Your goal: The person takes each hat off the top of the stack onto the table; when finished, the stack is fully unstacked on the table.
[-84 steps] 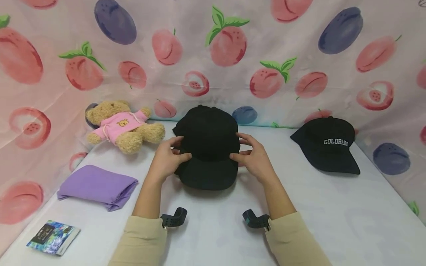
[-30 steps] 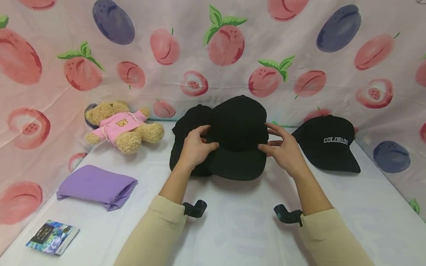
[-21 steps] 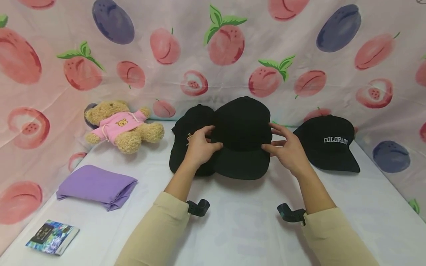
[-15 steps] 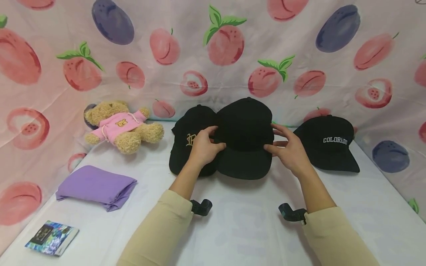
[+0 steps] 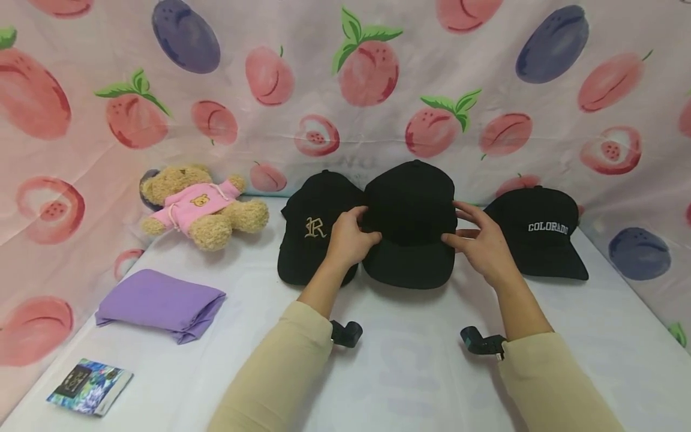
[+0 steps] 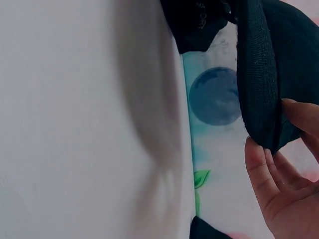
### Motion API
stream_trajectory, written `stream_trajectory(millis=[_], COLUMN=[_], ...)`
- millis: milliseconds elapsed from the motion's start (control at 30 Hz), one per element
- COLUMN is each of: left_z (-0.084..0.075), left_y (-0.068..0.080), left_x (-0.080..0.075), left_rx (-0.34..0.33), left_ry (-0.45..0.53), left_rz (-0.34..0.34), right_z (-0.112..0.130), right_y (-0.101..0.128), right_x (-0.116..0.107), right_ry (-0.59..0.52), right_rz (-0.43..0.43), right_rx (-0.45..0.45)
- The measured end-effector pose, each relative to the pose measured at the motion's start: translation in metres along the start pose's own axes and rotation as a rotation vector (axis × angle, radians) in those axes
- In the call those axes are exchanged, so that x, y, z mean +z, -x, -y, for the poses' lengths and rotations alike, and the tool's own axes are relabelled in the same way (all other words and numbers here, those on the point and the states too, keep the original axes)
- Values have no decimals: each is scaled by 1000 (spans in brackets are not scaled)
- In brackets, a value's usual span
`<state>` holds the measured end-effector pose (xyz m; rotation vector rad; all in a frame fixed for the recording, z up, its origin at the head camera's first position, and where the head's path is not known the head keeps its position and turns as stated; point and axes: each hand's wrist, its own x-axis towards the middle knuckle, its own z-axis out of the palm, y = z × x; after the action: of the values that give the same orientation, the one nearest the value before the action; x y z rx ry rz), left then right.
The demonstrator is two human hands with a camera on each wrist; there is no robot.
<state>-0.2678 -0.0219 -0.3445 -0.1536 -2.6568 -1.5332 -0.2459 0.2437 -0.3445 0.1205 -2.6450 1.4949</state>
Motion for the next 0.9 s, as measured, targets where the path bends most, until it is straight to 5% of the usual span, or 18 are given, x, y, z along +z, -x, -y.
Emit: stream_trajectory(millis=[900], left_z=[7], left_y=[-7], left_x=[52], left_rx=[-66], left_ry=[61], left_rz=[10], right_z=[-31], right_y=[-1], right_x=[-7], right_ry=[21], right_rz=[-85], right_rx=[89])
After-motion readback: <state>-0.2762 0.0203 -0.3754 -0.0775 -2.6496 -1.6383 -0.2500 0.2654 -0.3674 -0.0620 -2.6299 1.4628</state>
